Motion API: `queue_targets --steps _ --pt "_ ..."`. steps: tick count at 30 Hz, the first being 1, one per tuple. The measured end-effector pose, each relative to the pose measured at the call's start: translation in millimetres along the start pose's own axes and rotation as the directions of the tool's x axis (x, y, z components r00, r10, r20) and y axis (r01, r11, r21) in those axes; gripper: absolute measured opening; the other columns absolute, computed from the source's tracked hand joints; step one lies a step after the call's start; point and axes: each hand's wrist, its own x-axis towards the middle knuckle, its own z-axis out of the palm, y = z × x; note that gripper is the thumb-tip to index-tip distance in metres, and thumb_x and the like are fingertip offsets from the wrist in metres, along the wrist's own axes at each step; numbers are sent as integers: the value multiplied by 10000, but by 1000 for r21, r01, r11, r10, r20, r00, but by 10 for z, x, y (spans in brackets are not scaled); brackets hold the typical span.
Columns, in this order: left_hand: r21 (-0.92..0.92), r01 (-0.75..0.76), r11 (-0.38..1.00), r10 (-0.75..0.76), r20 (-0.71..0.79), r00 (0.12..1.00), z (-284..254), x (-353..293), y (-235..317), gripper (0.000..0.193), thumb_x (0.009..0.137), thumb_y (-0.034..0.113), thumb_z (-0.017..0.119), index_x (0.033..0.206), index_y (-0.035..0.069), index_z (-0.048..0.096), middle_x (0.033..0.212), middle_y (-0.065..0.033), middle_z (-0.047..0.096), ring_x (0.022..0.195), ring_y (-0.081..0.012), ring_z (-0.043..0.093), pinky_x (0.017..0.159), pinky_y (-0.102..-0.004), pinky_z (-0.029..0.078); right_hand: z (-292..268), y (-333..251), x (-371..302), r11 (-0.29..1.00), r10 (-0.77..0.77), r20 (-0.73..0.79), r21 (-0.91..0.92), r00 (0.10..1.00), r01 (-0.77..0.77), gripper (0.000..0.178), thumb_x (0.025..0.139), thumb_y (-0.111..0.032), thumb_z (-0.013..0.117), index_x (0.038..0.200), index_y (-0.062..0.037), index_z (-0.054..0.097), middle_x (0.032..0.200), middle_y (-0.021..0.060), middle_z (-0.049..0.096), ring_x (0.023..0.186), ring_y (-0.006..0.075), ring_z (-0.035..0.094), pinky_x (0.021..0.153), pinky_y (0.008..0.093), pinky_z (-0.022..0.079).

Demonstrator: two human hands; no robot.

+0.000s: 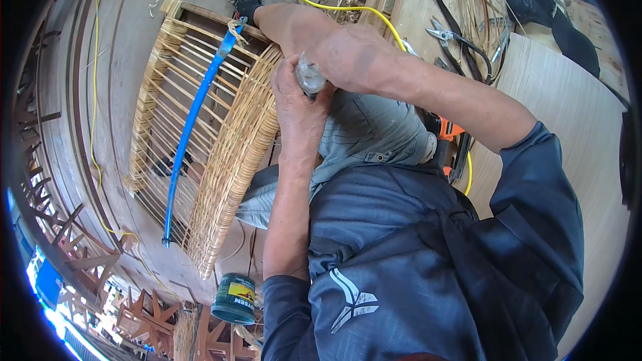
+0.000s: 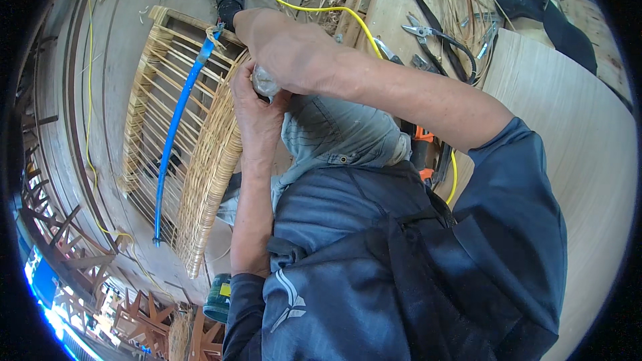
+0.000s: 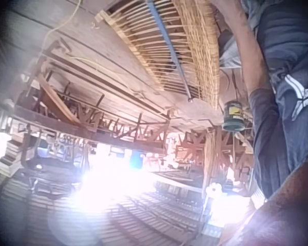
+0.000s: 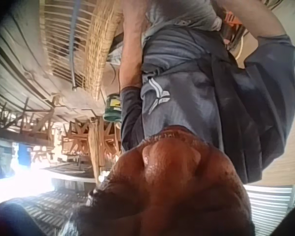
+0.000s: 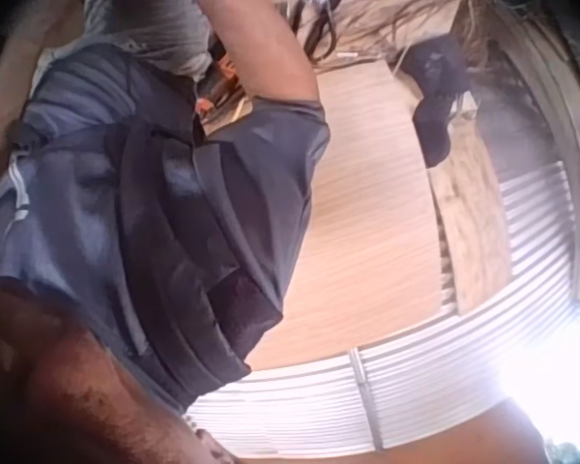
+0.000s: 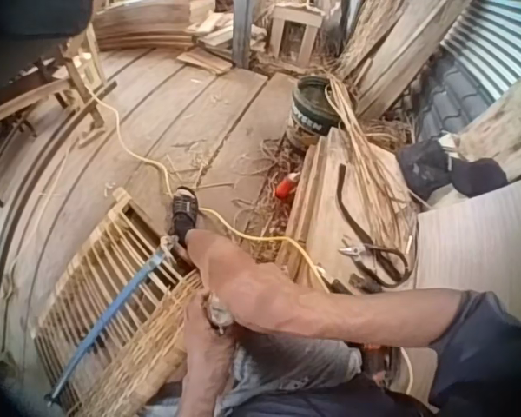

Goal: The recorder is weaving and assembling a bamboo birdcage in an artisanal workshop.

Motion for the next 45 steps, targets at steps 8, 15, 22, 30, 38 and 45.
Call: queue_targets --steps 8,15,22,30,38,45 --pt "1 -5 1000 5 7 1000 -60 6 35 607 627 39 757 1140 26 433 1121 -166 467 1079 -339 437 928 -410 373 152 387 55 950 23 158 304 987 -71 173 778 -143 514 876 -56 626 704 154 580 638 276 587 593 374 462" --pt "-119 1 993 -1 2 1000 -105 31 100 627 646 74 755 1184 23 437 1142 -165 455 1097 -325 440 943 -411 372 131 613 -332 164 159 269 942 950 -294 204 870 -234 607 940 -45 635 683 -20 564 587 55 510 509 189 411" --pt "-49 -194 980 199 137 970 60 247 445 636 669 118 753 1223 25 455 1172 -185 460 1084 -347 477 912 -392 419 137 557 -586 287 349 60 943 935 -167 157 865 -93 575 949 27 630 1199 50 552 740 79 542 607 203 459" --pt "-136 -294 946 319 229 920 537 497 565 739 664 151 752 1250 -51 348 1190 -245 438 1096 -385 465 935 -392 404 159 1049 -856 129 642 -43 990 765 -53 230 873 -105 581 1046 42 618 1044 52 619 735 84 576 601 205 461" --pt "154 -240 959 254 -81 964 -30 155 -155 246 766 105 630 997 37 581 991 -108 589 944 -299 546 811 -400 440 647 2529 -1246 302 841 -54 873 538 -384 272 891 -212 576 1094 -33 607 739 10 583 578 59 500 531 189 402" --pt "197 272 942 -207 -298 932 -716 50 -1562 140 821 122 564 921 52 634 916 -157 624 888 -335 562 808 -428 439 571 2542 -1357 331 823 -52 853 566 -403 322 911 -215 561 1177 -35 551 914 19 600 778 75 536 615 203 424"
